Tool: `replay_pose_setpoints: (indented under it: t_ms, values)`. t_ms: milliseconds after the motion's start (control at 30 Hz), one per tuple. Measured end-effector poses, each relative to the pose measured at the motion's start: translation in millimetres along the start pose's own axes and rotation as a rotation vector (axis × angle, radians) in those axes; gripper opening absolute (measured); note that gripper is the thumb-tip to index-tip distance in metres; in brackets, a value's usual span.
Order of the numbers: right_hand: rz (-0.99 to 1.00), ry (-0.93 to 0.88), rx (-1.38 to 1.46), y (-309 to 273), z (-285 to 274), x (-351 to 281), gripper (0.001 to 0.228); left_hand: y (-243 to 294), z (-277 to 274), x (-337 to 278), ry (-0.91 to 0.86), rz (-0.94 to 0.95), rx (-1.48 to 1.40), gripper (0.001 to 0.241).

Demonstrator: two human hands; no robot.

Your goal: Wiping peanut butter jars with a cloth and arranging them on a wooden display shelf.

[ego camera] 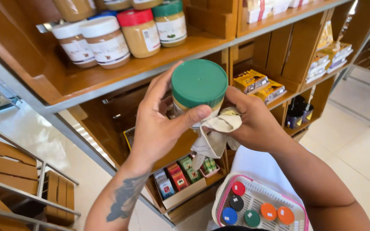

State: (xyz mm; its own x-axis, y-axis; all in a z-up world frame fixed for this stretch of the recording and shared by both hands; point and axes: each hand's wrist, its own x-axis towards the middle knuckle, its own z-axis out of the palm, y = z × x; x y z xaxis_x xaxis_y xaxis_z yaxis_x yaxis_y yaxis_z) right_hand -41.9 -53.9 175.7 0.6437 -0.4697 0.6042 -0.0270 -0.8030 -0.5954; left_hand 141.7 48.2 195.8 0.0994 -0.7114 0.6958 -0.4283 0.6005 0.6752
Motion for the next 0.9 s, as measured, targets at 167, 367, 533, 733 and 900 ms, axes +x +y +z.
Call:
replay_pose_setpoints:
  t_ms: [167,367,533,733,900]
  values:
    - [-0.060,0.025,0.021,-17,9,41,0.035,17,-40,31,-0.003,0.138,0.263,0.081]
    - [-0.239,0.106,0.053,-37,26,94,0.047,22,-81,71,0.130,0.357,0.392,0.064]
    - [-0.247,0.217,0.078,-36,41,129,0.054,14,-113,101,0.206,0.474,0.381,0.049]
    - [-0.254,0.169,0.269,-23,54,164,0.049,-8,-140,134,0.376,0.451,0.626,0.064]
    - [-0.251,0.112,0.094,-16,57,189,0.063,-37,-150,164,0.431,0.369,0.622,0.070]
